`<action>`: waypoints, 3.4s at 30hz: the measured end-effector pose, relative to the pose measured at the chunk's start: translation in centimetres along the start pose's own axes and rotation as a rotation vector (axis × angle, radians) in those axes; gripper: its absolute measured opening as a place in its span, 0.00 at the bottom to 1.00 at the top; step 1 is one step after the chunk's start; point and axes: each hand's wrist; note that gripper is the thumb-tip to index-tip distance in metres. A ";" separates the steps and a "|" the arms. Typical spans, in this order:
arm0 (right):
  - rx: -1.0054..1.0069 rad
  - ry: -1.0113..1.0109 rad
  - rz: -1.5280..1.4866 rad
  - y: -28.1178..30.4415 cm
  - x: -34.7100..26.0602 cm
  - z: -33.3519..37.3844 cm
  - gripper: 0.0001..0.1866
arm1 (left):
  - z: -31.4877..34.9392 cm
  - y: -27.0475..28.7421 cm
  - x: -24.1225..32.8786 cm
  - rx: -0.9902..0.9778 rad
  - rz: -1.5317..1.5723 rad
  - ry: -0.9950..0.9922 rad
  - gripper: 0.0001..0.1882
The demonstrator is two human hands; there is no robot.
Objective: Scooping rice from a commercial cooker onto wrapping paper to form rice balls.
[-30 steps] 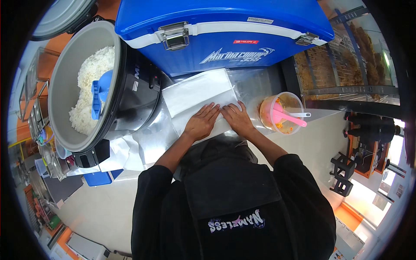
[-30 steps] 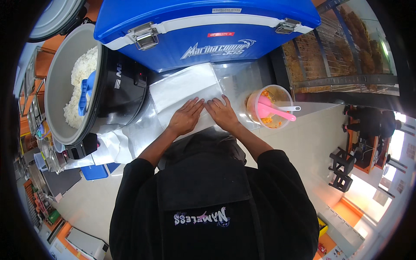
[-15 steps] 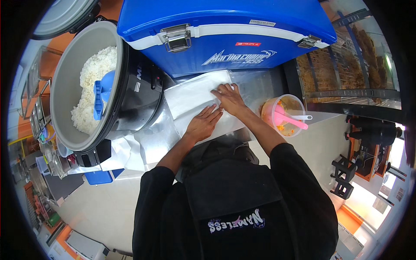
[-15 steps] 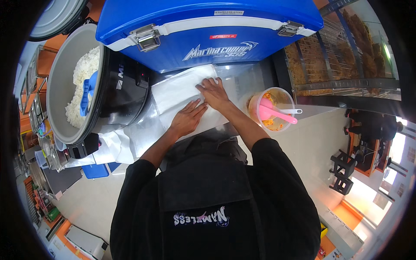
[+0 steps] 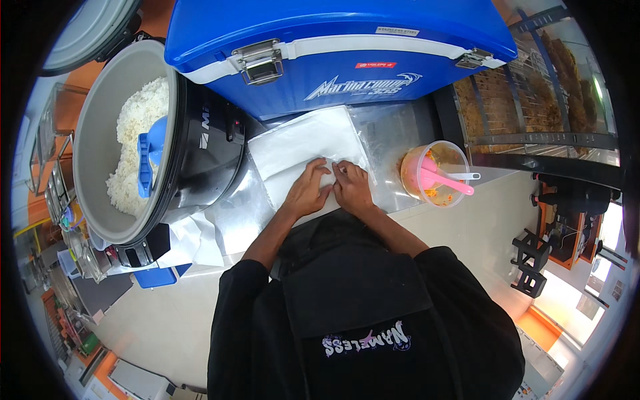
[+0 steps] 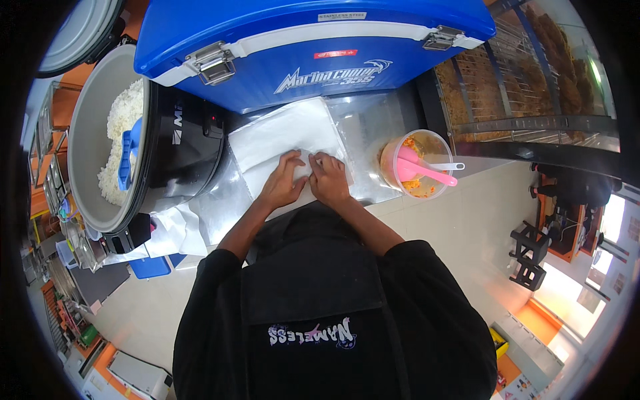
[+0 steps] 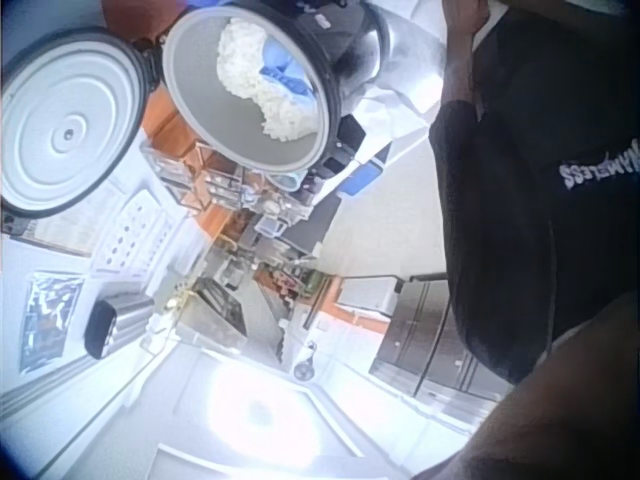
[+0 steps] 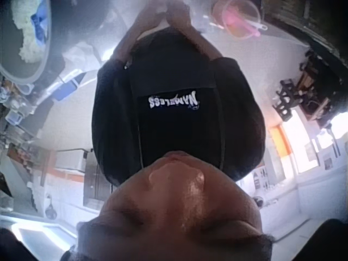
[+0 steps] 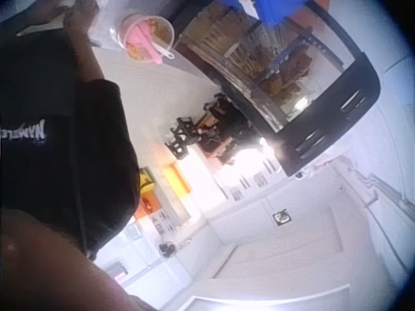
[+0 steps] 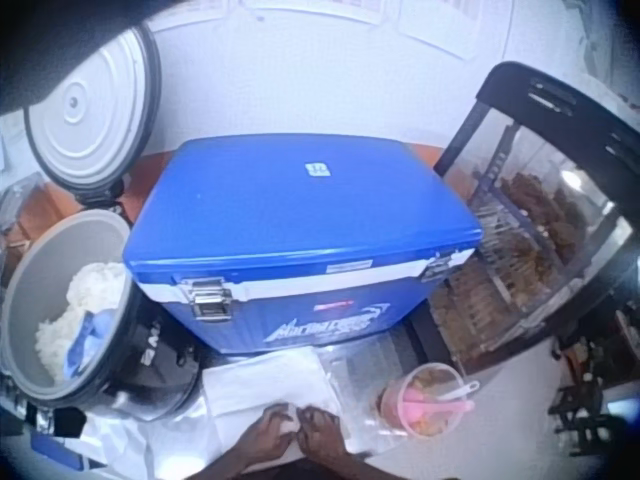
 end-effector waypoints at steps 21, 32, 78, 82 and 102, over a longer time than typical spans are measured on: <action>0.040 -0.206 -0.694 1.1 1.0 -1.2 0.25 | -1.2 2.6 0.6 -0.310 0.959 0.728 0.42; -0.131 -0.838 -1.774 3.4 -2.8 -2.8 0.25 | 0.6 -0.9 2.5 0.099 0.782 0.632 0.43; -0.476 -0.175 0.147 0.6 -1.3 -7.2 0.12 | 1.1 -1.0 0.0 0.047 -0.667 -0.003 0.18; -0.150 -0.120 0.024 -0.8 -1.0 -2.8 0.04 | 0.8 -1.3 0.0 0.079 -0.584 0.034 0.18; 0.013 -0.151 -0.096 -1.7 -1.4 -1.5 0.02 | 0.8 0.3 0.5 0.113 0.258 0.790 0.44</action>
Point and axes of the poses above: each hand's wrist, its own z-axis away from the middle knuckle, its own y-axis out of the back of the hand, x = y × z, and after that the axes turned 10 degrees about -z, right-handed
